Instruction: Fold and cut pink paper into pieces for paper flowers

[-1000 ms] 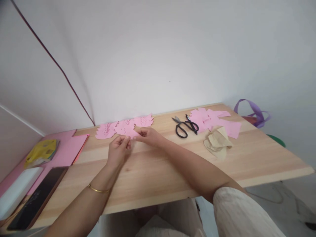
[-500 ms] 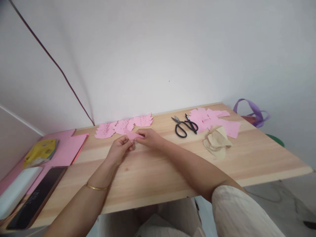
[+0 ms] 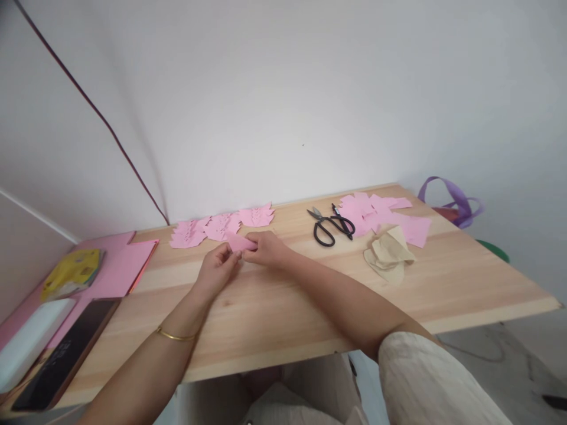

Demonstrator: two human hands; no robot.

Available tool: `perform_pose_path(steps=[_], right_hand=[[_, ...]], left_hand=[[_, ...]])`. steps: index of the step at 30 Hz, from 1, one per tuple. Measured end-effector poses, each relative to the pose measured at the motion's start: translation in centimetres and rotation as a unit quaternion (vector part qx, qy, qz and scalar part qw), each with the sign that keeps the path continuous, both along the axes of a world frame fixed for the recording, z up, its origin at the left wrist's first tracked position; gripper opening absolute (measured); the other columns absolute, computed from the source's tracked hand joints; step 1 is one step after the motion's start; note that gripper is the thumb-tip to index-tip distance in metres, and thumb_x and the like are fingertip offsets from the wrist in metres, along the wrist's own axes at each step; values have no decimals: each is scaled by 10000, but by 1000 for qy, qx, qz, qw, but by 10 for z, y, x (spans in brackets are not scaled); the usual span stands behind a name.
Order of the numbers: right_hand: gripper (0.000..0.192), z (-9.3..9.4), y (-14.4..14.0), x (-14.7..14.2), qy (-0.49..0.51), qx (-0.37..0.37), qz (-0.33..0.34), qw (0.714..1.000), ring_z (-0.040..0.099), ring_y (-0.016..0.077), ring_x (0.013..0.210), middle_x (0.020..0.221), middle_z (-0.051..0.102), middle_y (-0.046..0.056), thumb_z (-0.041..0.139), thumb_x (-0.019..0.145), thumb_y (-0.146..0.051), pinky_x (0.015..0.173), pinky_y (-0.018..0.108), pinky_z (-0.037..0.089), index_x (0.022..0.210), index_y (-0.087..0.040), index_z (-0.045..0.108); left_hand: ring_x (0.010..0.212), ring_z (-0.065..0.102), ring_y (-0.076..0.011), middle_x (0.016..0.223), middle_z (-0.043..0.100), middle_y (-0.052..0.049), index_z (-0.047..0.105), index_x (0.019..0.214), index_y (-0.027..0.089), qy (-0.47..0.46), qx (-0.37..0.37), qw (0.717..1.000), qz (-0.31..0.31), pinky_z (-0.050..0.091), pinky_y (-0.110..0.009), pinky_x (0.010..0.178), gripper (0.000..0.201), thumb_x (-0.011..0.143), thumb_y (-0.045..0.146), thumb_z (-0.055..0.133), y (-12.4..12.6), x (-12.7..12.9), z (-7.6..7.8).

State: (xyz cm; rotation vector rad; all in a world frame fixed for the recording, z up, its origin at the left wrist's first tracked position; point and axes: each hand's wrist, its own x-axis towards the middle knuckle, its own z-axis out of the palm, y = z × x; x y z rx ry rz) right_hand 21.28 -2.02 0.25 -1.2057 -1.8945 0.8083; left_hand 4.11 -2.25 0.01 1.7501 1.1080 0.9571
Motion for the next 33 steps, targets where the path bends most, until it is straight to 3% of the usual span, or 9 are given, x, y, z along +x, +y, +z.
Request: perform_pose_path(steps=[6, 13, 17, 20, 27, 33], right_hand=[[219, 1, 1, 1, -39, 28, -18, 999, 310, 74, 532, 527, 333, -53, 523, 642, -276, 504, 226, 202, 548, -179, 351], [81, 2, 5, 15, 19, -14, -36, 999, 433, 83, 555, 587, 515, -25, 527, 628, -218, 523, 200, 302, 654, -151, 565], [64, 4, 11, 32, 11, -4, -92, 996, 442, 87, 560, 583, 528, -18, 528, 621, -191, 539, 207, 321, 626, -149, 576], [97, 6, 14, 40, 79, -18, -129, 988, 437, 85, 554, 601, 524, -20, 555, 666, -240, 545, 215, 335, 673, -148, 584], [310, 1, 3, 10, 246, -119, 48, 961, 566, 112, 693, 771, 625, 20, 698, 656, -362, 685, 251, 438, 867, -149, 618], [318, -11, 1, 0, 229, -140, 31, 963, 573, 124, 678, 722, 637, 29, 665, 694, -428, 657, 250, 436, 803, -130, 634]], left_hand=[[596, 452, -115, 636, 539, 22, 555, 701, 164, 47, 22, 999, 12, 340, -224, 578, 190, 768, 342, 554, 3, -5, 0], [534, 407, -103, 553, 478, 45, 514, 629, 172, 33, -10, 998, 43, 302, -218, 528, 208, 729, 347, 567, 6, -10, 4], [496, 407, -95, 508, 483, 45, 502, 598, 173, -15, -8, 995, 94, 310, -221, 524, 206, 731, 312, 575, 9, -15, 6], [487, 435, -88, 494, 513, 37, 500, 584, 167, -98, -36, 989, 108, 343, -220, 547, 213, 726, 291, 600, 12, -16, 7], [520, 508, -83, 563, 580, 19, 572, 626, 144, -234, -123, 963, 56, 407, -219, 586, 197, 661, 279, 712, 10, -5, -4], [569, 535, -82, 674, 635, -21, 636, 704, 124, -261, -167, 951, -13, 420, -217, 592, 166, 680, 267, 715, 2, 5, -11]])
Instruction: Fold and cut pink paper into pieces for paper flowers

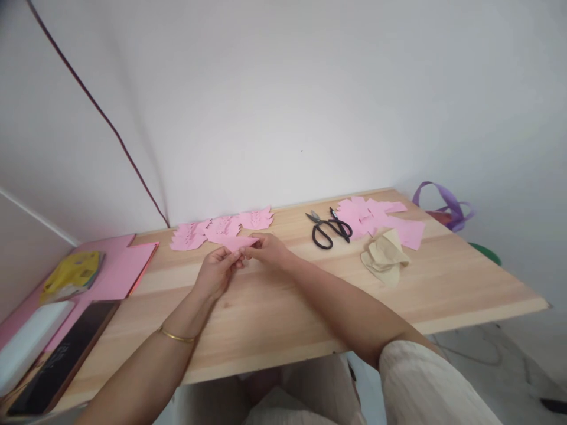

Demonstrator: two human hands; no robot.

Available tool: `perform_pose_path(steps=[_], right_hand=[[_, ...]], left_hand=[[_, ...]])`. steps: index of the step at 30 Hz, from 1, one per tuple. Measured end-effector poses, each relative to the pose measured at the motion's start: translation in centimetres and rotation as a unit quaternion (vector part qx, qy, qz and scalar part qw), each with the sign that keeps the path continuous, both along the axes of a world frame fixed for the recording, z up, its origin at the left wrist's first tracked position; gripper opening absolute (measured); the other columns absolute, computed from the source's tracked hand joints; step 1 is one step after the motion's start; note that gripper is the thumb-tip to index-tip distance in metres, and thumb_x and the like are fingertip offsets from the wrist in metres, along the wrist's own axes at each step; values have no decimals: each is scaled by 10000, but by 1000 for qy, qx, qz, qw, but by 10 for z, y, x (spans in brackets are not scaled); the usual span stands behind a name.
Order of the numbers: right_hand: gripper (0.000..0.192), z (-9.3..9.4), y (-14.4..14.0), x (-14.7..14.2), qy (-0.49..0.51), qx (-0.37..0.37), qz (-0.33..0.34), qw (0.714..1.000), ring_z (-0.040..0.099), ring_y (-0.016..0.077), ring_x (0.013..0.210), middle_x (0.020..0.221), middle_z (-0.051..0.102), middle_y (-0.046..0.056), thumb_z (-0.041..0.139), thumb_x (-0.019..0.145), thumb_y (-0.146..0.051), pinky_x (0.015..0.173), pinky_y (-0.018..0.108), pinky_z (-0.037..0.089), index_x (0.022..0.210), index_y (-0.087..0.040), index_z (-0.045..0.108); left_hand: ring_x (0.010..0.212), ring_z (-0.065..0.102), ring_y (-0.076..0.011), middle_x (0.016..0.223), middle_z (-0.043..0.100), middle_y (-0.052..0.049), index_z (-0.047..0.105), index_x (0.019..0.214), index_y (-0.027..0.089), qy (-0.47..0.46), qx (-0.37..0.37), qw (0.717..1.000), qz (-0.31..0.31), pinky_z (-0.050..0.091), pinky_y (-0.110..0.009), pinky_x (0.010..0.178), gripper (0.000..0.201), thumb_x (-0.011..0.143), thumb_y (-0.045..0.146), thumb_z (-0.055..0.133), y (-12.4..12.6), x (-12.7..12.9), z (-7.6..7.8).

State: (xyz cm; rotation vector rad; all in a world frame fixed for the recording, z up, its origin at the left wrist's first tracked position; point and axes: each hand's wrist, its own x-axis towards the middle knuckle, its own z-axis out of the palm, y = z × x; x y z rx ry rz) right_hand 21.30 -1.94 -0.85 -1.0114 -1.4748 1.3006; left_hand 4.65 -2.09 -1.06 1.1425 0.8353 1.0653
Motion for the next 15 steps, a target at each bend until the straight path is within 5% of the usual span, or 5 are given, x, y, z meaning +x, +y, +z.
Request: perform_pose_path(steps=[5, 10, 15], right_hand=[[298, 4, -2, 6, -42, 7, 1, 999, 512, 99, 595, 663, 602, 4, 650, 705, -408, 569, 223, 382, 806, -128, 638], [289, 8, -4, 5, -57, 7, -3, 998, 492, 89, 565, 626, 581, -6, 651, 702, -416, 548, 213, 356, 755, -133, 628], [327, 4, -3, 2, -45, -10, 39, 998, 543, 111, 638, 727, 641, 31, 642, 713, -432, 614, 226, 403, 834, -129, 669]], left_hand=[[643, 557, -103, 749, 648, -22, 671, 852, 143, 5, 5, 1000, 16, 445, -236, 632, 237, 661, 270, 733, 1, -2, 2], [582, 529, -86, 635, 625, 2, 669, 730, 136, 10, 15, 996, 82, 430, -220, 617, 199, 613, 266, 764, 3, -5, 5], [557, 522, -83, 598, 609, 5, 647, 685, 137, -20, 1, 998, 61, 419, -212, 587, 182, 625, 268, 757, 3, -3, 4]])
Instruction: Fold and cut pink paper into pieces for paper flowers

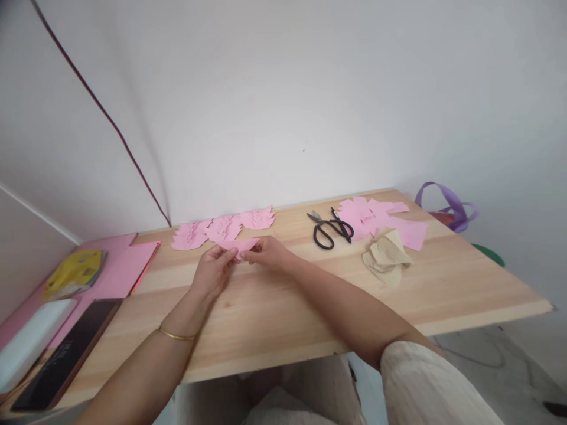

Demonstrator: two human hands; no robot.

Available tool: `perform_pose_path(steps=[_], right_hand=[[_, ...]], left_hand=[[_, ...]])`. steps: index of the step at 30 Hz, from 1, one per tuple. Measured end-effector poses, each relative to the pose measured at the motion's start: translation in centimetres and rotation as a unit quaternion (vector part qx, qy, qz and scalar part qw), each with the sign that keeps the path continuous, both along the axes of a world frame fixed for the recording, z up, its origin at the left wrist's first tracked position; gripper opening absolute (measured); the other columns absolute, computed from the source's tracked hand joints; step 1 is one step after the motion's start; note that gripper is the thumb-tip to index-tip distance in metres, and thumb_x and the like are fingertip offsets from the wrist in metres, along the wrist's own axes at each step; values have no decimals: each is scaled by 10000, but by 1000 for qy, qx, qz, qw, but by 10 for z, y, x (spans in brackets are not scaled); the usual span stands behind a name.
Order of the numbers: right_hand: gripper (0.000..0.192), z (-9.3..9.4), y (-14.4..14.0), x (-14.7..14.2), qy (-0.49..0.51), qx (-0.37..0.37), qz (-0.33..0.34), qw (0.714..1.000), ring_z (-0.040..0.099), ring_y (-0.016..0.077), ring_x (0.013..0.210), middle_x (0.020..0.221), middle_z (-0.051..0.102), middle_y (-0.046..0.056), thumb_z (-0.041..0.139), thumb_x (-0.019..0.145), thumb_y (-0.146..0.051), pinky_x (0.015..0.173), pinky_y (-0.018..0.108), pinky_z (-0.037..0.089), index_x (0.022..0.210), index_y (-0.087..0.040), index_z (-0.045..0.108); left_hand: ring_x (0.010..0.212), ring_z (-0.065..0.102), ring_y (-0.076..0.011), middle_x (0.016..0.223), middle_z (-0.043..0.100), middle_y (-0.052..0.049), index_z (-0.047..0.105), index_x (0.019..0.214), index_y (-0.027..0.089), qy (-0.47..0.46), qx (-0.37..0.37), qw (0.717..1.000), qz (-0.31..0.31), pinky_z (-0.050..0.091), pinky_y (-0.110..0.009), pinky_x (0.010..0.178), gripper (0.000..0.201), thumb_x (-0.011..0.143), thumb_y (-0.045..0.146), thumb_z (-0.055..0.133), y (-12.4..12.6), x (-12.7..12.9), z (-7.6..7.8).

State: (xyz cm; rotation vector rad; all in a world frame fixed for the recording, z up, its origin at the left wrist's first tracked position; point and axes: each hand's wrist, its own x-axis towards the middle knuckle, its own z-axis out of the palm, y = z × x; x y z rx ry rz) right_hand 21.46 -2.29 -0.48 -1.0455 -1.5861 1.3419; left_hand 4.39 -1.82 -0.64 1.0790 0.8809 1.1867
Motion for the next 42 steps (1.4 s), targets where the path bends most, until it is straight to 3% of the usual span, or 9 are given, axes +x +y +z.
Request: perform_pose_path(steps=[7, 15, 20, 25, 29, 33, 38, 42], right_hand=[[278, -2, 0, 2, -17, -3, -19, 1000, 505, 98, 588, 638, 587, 5, 655, 701, -394, 562, 218, 372, 759, -122, 637], [293, -4, 3, 3, -1, 0, -9, 1000, 521, 108, 606, 656, 591, 7, 678, 677, -417, 575, 228, 392, 743, -137, 621], [301, -4, 2, 2, -20, -1, -32, 999, 501, 101, 588, 631, 585, 2, 672, 681, -430, 551, 219, 366, 715, -135, 619], [294, -3, 0, 1, -19, -2, -22, 1000, 513, 106, 619, 672, 605, 9, 659, 692, -424, 583, 221, 376, 752, -136, 644], [284, -3, 2, 3, -9, 5, -35, 999, 520, 108, 614, 643, 598, -4, 666, 687, -424, 582, 222, 370, 735, -147, 622], [292, 1, 4, 8, -7, 13, -56, 998, 525, 108, 601, 633, 599, -1, 656, 699, -440, 577, 223, 369, 711, -152, 605], [292, 4, 3, 10, -7, 35, -52, 998, 522, 108, 607, 634, 592, 6, 644, 715, -437, 589, 227, 381, 713, -148, 604], [287, 4, 2, 9, -7, 43, -53, 998, 505, 104, 595, 626, 578, -6, 662, 697, -433, 574, 225, 376, 716, -154, 598]], left_hand=[[572, 531, -69, 583, 567, 28, 591, 641, 148, -79, -28, 996, 37, 438, -198, 598, 180, 628, 227, 753, 4, -5, 4], [548, 511, -71, 568, 544, 32, 590, 675, 157, -84, -28, 994, 58, 450, -221, 590, 188, 622, 256, 741, 3, -5, 10], [592, 534, -82, 621, 567, 27, 586, 724, 169, -100, -43, 993, 40, 468, -243, 627, 224, 649, 323, 731, 1, -3, 11], [654, 567, -106, 723, 632, -20, 639, 771, 134, -21, -42, 999, -28, 461, -250, 652, 259, 622, 310, 759, -1, 0, 1], [591, 524, -84, 651, 624, -9, 661, 740, 129, 26, -7, 1000, -3, 417, -215, 608, 217, 634, 297, 750, 2, -1, -7], [568, 503, -79, 602, 602, 10, 663, 704, 138, 47, -2, 999, 12, 402, -202, 581, 197, 627, 297, 751, 3, -3, -4], [661, 551, -111, 813, 667, -41, 687, 873, 150, 38, -36, 997, -50, 438, -229, 606, 315, 606, 297, 763, -2, -1, 2], [590, 517, -99, 728, 660, -38, 693, 816, 130, 73, -26, 996, -38, 418, -228, 591, 290, 593, 299, 768, -1, -2, -2]])
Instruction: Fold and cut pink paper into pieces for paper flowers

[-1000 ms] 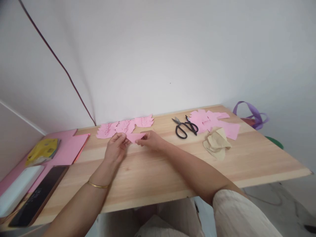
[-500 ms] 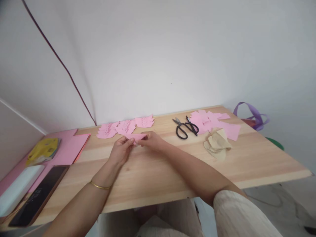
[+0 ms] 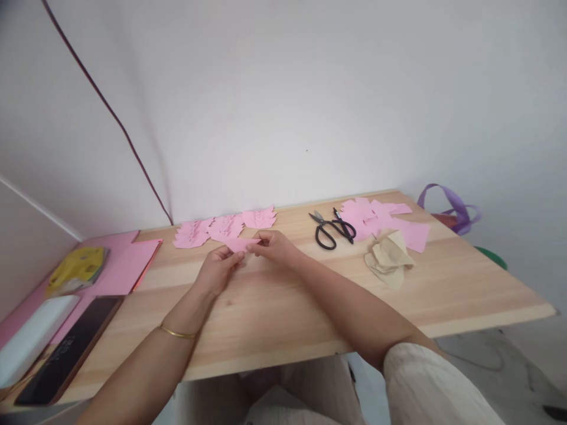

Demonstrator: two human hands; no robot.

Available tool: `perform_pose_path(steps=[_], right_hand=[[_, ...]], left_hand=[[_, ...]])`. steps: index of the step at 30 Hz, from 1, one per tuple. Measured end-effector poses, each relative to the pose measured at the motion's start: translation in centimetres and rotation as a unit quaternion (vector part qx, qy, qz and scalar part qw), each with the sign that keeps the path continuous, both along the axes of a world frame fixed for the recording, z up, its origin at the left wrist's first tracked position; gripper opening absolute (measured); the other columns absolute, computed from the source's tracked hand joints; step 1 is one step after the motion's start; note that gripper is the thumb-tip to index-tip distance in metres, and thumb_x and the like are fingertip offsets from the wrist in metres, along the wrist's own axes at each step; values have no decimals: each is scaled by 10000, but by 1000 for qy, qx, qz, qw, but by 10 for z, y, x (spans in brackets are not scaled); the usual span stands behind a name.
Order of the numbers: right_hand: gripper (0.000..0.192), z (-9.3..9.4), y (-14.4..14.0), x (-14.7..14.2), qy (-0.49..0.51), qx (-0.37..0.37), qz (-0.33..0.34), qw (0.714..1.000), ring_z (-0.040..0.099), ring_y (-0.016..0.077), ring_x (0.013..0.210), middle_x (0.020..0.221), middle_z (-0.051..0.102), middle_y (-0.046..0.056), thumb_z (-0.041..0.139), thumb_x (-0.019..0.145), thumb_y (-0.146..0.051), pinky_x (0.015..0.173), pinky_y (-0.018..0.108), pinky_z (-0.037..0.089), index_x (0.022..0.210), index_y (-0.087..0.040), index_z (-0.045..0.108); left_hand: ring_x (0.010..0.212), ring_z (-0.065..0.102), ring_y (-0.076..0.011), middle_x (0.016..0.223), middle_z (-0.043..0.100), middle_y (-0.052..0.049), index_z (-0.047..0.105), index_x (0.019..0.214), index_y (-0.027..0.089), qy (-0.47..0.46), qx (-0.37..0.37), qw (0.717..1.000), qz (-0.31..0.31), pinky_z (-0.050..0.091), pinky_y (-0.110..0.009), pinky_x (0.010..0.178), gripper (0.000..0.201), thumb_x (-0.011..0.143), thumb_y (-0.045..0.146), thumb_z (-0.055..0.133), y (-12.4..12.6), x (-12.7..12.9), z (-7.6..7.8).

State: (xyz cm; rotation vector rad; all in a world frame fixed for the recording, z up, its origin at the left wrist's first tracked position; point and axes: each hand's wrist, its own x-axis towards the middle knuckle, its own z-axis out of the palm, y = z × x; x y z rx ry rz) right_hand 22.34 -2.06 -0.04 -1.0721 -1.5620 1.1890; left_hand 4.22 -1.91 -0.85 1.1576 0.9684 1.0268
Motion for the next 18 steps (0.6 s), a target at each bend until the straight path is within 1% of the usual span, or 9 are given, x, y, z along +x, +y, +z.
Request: perform_pose_path(steps=[5, 11, 13, 15, 18], right_hand=[[286, 4, -1, 5, -4, 18, -2, 1000, 514, 110, 620, 642, 591, 5, 638, 724, -432, 607, 231, 386, 709, -148, 618], [289, 7, 0, 11, 4, 23, -1, 1000, 534, 117, 658, 662, 610, 10, 613, 751, -435, 663, 241, 397, 721, -150, 643], [299, 5, 2, 11, 11, 10, 5, 1000, 533, 115, 650, 659, 609, 9, 617, 747, -445, 667, 244, 403, 727, -148, 642], [313, 3, 3, 11, 22, -10, 13, 1000, 529, 111, 636, 653, 604, 9, 628, 733, -457, 656, 244, 409, 734, -144, 639], [310, -1, 6, 12, 53, -36, -7, 998, 528, 101, 621, 659, 603, 4, 640, 719, -462, 637, 236, 413, 731, -152, 624]], left_hand=[[543, 489, -92, 621, 620, -3, 680, 743, 131, 53, 56, 997, 21, 364, -215, 544, 237, 611, 314, 750, 4, -6, -1], [527, 483, -98, 570, 594, 8, 634, 620, 140, 94, 70, 993, 21, 356, -214, 540, 183, 620, 293, 735, 5, -9, 3], [544, 490, -103, 591, 603, 7, 645, 646, 145, 90, 65, 994, 12, 365, -215, 549, 170, 626, 292, 728, 4, -8, 5], [571, 500, -110, 633, 619, 2, 674, 724, 148, 84, 63, 994, -1, 378, -219, 565, 172, 639, 292, 714, 2, -7, 8], [577, 499, -111, 638, 613, 0, 682, 764, 147, 78, 64, 995, 5, 386, -219, 565, 184, 642, 282, 705, 0, -5, 12]])
